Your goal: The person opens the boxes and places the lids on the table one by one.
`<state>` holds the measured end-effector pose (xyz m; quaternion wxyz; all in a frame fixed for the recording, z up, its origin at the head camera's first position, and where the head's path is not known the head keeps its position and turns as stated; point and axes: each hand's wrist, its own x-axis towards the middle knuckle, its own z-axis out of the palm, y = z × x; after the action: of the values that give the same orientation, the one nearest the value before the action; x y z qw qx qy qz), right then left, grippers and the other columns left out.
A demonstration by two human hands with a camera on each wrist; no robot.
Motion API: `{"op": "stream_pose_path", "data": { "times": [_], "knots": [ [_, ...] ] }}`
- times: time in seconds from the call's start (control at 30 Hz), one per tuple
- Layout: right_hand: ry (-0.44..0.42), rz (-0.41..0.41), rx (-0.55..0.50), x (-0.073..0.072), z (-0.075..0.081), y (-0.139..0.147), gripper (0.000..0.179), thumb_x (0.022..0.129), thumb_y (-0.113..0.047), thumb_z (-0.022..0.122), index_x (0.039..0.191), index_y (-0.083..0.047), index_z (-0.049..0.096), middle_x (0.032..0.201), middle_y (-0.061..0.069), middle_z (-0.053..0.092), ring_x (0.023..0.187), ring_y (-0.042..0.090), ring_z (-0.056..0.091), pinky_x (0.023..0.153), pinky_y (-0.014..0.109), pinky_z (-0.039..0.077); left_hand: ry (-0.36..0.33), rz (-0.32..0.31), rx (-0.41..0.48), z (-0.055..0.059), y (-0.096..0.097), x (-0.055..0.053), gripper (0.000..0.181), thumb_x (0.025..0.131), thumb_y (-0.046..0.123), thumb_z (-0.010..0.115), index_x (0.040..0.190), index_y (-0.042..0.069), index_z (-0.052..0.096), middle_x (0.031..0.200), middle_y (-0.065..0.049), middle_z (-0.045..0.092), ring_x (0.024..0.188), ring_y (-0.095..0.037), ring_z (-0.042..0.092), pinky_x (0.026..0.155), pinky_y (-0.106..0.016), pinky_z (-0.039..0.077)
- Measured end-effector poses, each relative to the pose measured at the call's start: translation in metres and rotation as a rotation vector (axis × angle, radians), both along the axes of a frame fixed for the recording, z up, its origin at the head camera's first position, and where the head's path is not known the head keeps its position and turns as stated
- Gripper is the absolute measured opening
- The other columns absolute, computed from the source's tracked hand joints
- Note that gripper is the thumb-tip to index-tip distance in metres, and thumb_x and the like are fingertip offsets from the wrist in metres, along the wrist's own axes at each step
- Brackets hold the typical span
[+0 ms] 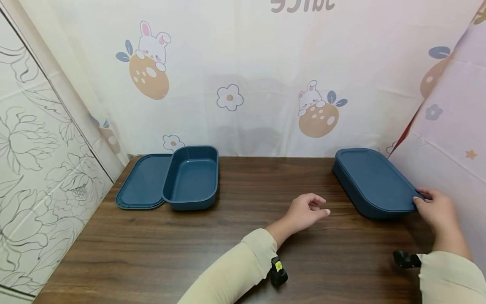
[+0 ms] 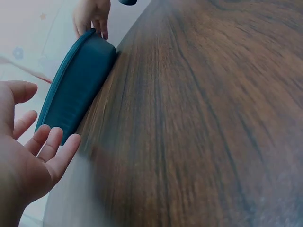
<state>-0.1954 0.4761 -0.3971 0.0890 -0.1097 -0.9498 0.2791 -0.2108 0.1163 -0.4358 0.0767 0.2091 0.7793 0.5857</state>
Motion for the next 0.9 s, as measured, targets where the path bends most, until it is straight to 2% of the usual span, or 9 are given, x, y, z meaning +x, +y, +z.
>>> {"op": "stream_pose_path", "data": {
  "times": [0.07, 0.13, 0.17, 0.23, 0.3, 0.4, 0.57, 0.73, 0.9],
  "knots": [
    [0.004, -0.006, 0.001, 0.000, 0.000, -0.001, 0.052, 0.101, -0.017, 0.043, 0.137, 0.019, 0.036, 0.131, 0.046, 0.037, 0.115, 0.061, 0.040, 0.067, 0.032, 0.041, -0.010, 0.004, 0.015, 0.002, 0.000, 0.001, 0.025, 0.087, 0.021, 0.075, 0.108, 0.010, 0.070, 0.103, 0.001, 0.066, 0.082, 0.002, 0.055, 0.073, -0.016, 0.049],
    [-0.001, -0.012, 0.004, 0.001, 0.001, -0.002, 0.051, 0.100, -0.017, 0.044, 0.137, 0.019, 0.037, 0.131, 0.046, 0.038, 0.115, 0.060, 0.041, 0.063, 0.024, 0.034, -0.015, 0.004, 0.022, 0.004, 0.000, 0.002, 0.024, 0.087, 0.021, 0.075, 0.107, 0.010, 0.070, 0.102, 0.002, 0.065, 0.082, 0.002, 0.054, 0.073, -0.016, 0.049],
    [-0.005, -0.015, 0.005, 0.002, 0.002, -0.003, 0.052, 0.100, -0.017, 0.044, 0.137, 0.019, 0.037, 0.132, 0.046, 0.038, 0.115, 0.060, 0.041, 0.063, 0.024, 0.034, -0.017, 0.003, 0.023, 0.004, 0.000, 0.002, 0.024, 0.087, 0.021, 0.076, 0.107, 0.010, 0.071, 0.102, 0.002, 0.065, 0.082, 0.002, 0.054, 0.073, -0.016, 0.049],
    [-0.016, -0.019, -0.001, 0.004, 0.003, -0.004, 0.052, 0.100, -0.017, 0.044, 0.137, 0.019, 0.036, 0.132, 0.046, 0.036, 0.116, 0.060, 0.040, 0.067, 0.031, 0.041, -0.020, 0.001, 0.020, 0.005, 0.001, 0.003, 0.024, 0.087, 0.020, 0.076, 0.107, 0.010, 0.071, 0.102, 0.003, 0.066, 0.082, 0.002, 0.054, 0.073, -0.016, 0.049],
    [-0.030, -0.021, -0.008, 0.006, 0.003, -0.006, 0.053, 0.100, -0.017, 0.043, 0.139, 0.018, 0.034, 0.133, 0.047, 0.034, 0.117, 0.061, 0.039, 0.074, 0.045, 0.046, -0.023, -0.002, 0.018, 0.005, 0.001, 0.004, 0.024, 0.086, 0.020, 0.076, 0.107, 0.010, 0.071, 0.102, 0.002, 0.066, 0.082, 0.002, 0.055, 0.072, -0.016, 0.049],
    [-0.032, -0.019, -0.014, 0.008, 0.002, -0.008, 0.053, 0.101, -0.017, 0.042, 0.139, 0.018, 0.033, 0.133, 0.047, 0.033, 0.117, 0.062, 0.037, 0.083, 0.063, 0.040, -0.021, -0.005, 0.015, 0.005, 0.001, 0.005, 0.024, 0.086, 0.020, 0.076, 0.107, 0.010, 0.071, 0.103, 0.002, 0.067, 0.083, 0.002, 0.055, 0.073, -0.016, 0.049],
    [-0.003, -0.004, 0.021, 0.012, 0.001, -0.011, 0.051, 0.100, -0.015, 0.044, 0.137, 0.019, 0.036, 0.130, 0.047, 0.036, 0.114, 0.061, 0.039, 0.082, 0.064, 0.041, -0.013, -0.004, 0.024, 0.007, 0.001, 0.006, 0.024, 0.086, 0.020, 0.076, 0.107, 0.009, 0.071, 0.104, 0.003, 0.067, 0.082, 0.003, 0.055, 0.074, -0.016, 0.049],
    [0.020, 0.026, 0.057, 0.016, 0.000, -0.015, 0.049, 0.099, -0.015, 0.046, 0.134, 0.019, 0.040, 0.127, 0.047, 0.040, 0.109, 0.059, 0.044, 0.074, 0.057, 0.044, -0.020, -0.003, 0.028, 0.010, 0.002, 0.008, 0.024, 0.086, 0.020, 0.076, 0.107, 0.010, 0.071, 0.104, 0.003, 0.067, 0.082, 0.003, 0.055, 0.073, -0.016, 0.049],
    [0.028, 0.046, 0.063, 0.020, -0.002, -0.021, 0.050, 0.100, -0.016, 0.047, 0.134, 0.019, 0.040, 0.126, 0.047, 0.040, 0.108, 0.060, 0.044, 0.076, 0.061, 0.043, -0.038, -0.006, 0.039, 0.011, 0.004, 0.010, 0.023, 0.086, 0.020, 0.076, 0.106, 0.011, 0.071, 0.103, 0.004, 0.066, 0.083, 0.002, 0.055, 0.073, -0.017, 0.049]
  ]
}}
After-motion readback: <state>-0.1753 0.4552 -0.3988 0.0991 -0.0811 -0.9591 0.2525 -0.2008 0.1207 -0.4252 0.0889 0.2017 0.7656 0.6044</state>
